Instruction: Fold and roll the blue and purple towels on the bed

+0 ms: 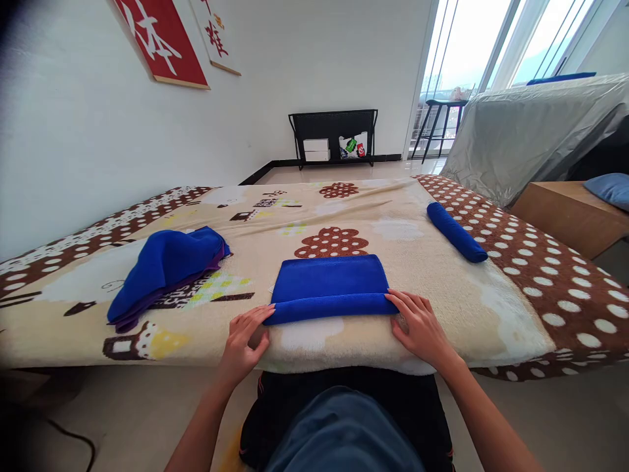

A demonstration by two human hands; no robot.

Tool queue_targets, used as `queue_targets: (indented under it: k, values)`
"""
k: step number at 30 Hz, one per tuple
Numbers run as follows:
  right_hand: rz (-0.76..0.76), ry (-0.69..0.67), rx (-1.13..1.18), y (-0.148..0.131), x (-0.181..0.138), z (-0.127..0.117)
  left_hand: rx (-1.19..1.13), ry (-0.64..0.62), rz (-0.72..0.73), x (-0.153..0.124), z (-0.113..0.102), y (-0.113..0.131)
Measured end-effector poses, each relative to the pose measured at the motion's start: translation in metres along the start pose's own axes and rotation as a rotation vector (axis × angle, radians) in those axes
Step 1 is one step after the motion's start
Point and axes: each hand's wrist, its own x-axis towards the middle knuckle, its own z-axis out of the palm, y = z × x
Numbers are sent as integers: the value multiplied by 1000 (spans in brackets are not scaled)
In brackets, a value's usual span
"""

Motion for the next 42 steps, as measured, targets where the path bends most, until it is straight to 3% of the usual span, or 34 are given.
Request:
queue_targets:
  k: [9,14,19,24,29,32,35,42]
  values:
    - [62,-25,25,11,20,5,-136,-59,-257,31,-1,-4]
    - [122,-35,60,10,26,5,-113,-78,-327,38,4,-4]
    - [125,2,111,5,22,2,-228,-57,-369,36,3,-5]
    - [122,-56,225,2,15,-9,-292,-113,-379,22,-6,-3]
    - [163,-47,193,-2,14,-7,-86,-70,-354,17,-4,15]
    - [251,100,65,-11,17,3,151,65,-330,23,2,31]
    - [229,219,-9,-34,21,12,240,160,-229,31,9,50]
    - [-94,74,44,-106,35,26,75,-96,179,41,40,105]
